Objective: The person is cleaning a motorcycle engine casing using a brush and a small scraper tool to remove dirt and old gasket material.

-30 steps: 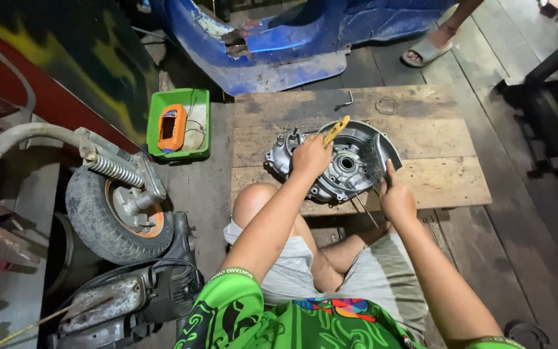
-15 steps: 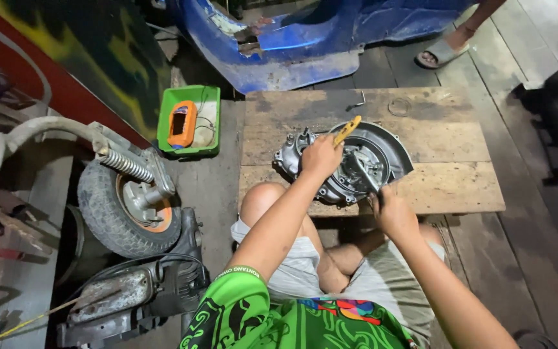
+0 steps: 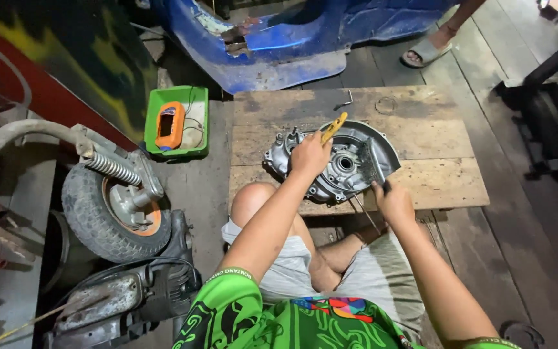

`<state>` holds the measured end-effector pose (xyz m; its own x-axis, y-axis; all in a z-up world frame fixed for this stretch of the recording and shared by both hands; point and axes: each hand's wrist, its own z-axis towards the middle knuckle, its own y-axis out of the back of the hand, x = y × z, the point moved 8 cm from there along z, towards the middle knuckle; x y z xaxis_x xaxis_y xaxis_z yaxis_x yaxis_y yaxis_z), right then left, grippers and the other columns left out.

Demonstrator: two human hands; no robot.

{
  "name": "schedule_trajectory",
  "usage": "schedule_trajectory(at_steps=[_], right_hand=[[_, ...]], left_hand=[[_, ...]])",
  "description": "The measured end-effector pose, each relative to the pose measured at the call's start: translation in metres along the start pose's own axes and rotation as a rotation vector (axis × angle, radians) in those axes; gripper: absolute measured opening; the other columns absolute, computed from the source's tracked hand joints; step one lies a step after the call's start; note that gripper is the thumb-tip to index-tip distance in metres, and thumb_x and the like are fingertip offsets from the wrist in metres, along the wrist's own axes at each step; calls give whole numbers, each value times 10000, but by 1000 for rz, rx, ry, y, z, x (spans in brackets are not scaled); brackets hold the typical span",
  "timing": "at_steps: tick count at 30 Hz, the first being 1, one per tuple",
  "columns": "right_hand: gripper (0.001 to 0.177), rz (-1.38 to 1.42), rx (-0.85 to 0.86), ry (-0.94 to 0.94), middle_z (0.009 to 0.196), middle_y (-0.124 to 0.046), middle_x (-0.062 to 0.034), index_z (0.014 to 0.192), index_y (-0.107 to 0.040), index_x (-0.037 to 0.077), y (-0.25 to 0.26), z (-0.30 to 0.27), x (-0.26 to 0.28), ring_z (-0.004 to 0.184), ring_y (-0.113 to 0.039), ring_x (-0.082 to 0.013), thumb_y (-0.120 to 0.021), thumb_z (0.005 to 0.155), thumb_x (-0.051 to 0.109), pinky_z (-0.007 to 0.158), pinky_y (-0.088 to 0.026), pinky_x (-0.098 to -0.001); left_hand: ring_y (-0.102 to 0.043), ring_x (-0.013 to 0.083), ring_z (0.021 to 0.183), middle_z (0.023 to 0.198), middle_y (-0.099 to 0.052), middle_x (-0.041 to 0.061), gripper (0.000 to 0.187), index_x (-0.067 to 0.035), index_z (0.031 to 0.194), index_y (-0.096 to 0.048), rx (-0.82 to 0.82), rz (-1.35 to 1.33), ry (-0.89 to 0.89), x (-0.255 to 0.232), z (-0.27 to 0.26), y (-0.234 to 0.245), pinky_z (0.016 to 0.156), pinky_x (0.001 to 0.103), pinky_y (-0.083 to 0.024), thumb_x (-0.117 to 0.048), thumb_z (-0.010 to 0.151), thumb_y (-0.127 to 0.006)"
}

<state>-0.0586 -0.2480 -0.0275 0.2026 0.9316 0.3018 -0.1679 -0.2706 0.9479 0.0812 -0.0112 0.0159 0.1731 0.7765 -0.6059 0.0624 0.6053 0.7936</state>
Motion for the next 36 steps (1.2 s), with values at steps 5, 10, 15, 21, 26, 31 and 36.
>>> schedule_trajectory(at_steps=[5,10,15,21,26,31,36], right_hand=[[407,33,48,63,671,-696,-224,820,-737,56,-5,-10,26,747,-737,-438,-649,970,424,597,-586,-508],[458,13,24,-31,639,-697,-172,753,-719,74,-5,-2,13,693,-748,-381,-634,998,452,574,-597,-437],[453,182,203,-170,847,-755,-246,955,-756,77,-12,-14,10,971,-732,-438,-672,942,522,786,-590,-558],[457,16,111,-185,788,-737,-277,951,-761,10,1,0,4,858,-753,-456,-613,1007,439,724,-607,-538],[490,124,222,-170,820,-751,-266,1006,-776,43,-12,-5,3,922,-748,-448,-625,974,508,750,-599,-539],[486,69,102,-126,813,-736,-296,983,-764,-7,4,-11,9,886,-742,-470,-623,1017,457,721,-610,-549],[532,193,174,-139,836,-742,-296,998,-765,-2,-18,-21,12,938,-728,-482,-629,981,511,752,-589,-569]], left_hand=[[-737,474,917,1005,-700,196,432,-81,1173,-657,2,-8,8,2,0,2,825,575,-587,-418,940,-521],[-738,475,907,1000,-697,207,428,-81,1166,-649,-22,22,-3,-1,0,2,829,573,-588,-421,942,-516],[-736,478,908,997,-702,211,431,-55,1149,-658,-8,7,-13,1,-3,-4,815,578,-589,-404,936,-522],[-740,476,876,980,-708,217,407,-41,1085,-674,-24,23,-30,-3,-6,5,782,566,-593,-387,919,-539],[-744,470,850,952,-710,226,370,-26,1038,-679,-47,-20,-39,-6,-9,17,759,560,-601,-349,910,-551],[-750,459,823,967,-710,210,385,-33,1047,-683,-47,-16,-43,-3,-7,8,743,549,-605,-364,902,-551],[-740,494,835,972,-707,240,414,-16,1049,-675,-64,-6,-46,-2,-6,6,756,574,-599,-384,907,-550]])
